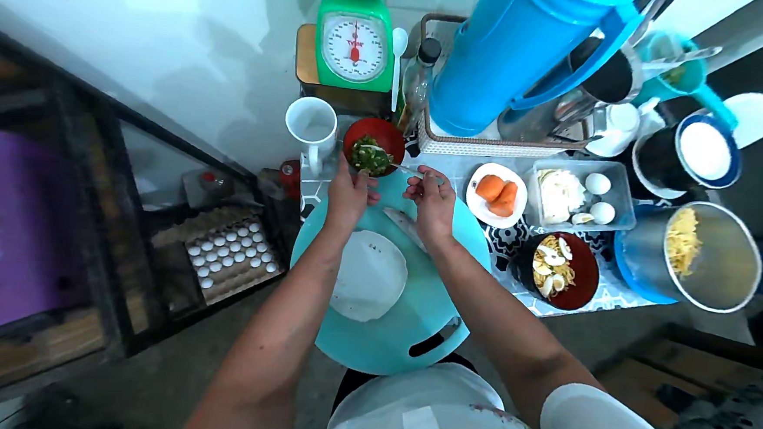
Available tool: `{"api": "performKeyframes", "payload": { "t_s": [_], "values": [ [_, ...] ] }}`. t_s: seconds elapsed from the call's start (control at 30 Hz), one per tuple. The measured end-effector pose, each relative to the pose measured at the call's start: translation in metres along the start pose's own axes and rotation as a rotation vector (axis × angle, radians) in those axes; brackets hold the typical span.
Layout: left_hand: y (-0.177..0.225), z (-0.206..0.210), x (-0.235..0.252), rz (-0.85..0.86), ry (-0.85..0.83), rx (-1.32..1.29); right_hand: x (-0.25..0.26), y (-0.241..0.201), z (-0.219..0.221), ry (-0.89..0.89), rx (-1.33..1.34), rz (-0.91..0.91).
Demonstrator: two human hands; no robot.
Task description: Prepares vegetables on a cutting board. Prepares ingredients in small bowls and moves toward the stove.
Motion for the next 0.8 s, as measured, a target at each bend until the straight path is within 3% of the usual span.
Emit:
{"api": "performKeyframes", "payload": {
  "t_s": [0.13, 0.3, 0.43, 0.5, 0.57, 0.8],
  "values": [
    [-0.006, -0.013, -0.01, -0.036, -0.022, 0.071, 0.014, -0.003, 0.0, 0.036, 0.083, 0.016],
    [-0.017, -0.054, -0.048, 0.092, 0.076, 0.278, 0.018, -0.008, -0.003, 0.024, 0.162, 0.091],
    [-0.033, -0.074, -0.072, 0.128, 0.186, 0.435, 0.019, -0.025, 0.004, -0.131, -0.263, -0.272],
    [-0.03, -0.064, -0.071, 0.122, 0.167, 0.442, 0.014, -0.029, 0.013, -0.215, -0.479, -0.472],
    [-0.018, -0.047, -0.06, 0.147, 0.135, 0.433, 0.007, -0.028, 0.019, -0.255, -0.537, -0.554],
    [0.008, -0.004, -0.031, 0.295, 0.189, 0.633, 0.006, -0.021, 0.007, -0.188, -0.377, -0.315]
  ]
}}
Point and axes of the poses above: each hand's wrist, its own x-axis towards the middle knuckle, its own z-axis out of the palm, y = z × x, the point moved 7 cm from there along x, towards the middle knuckle, and after that the axes turned 8 degrees about -z, right-handed, at the moved point
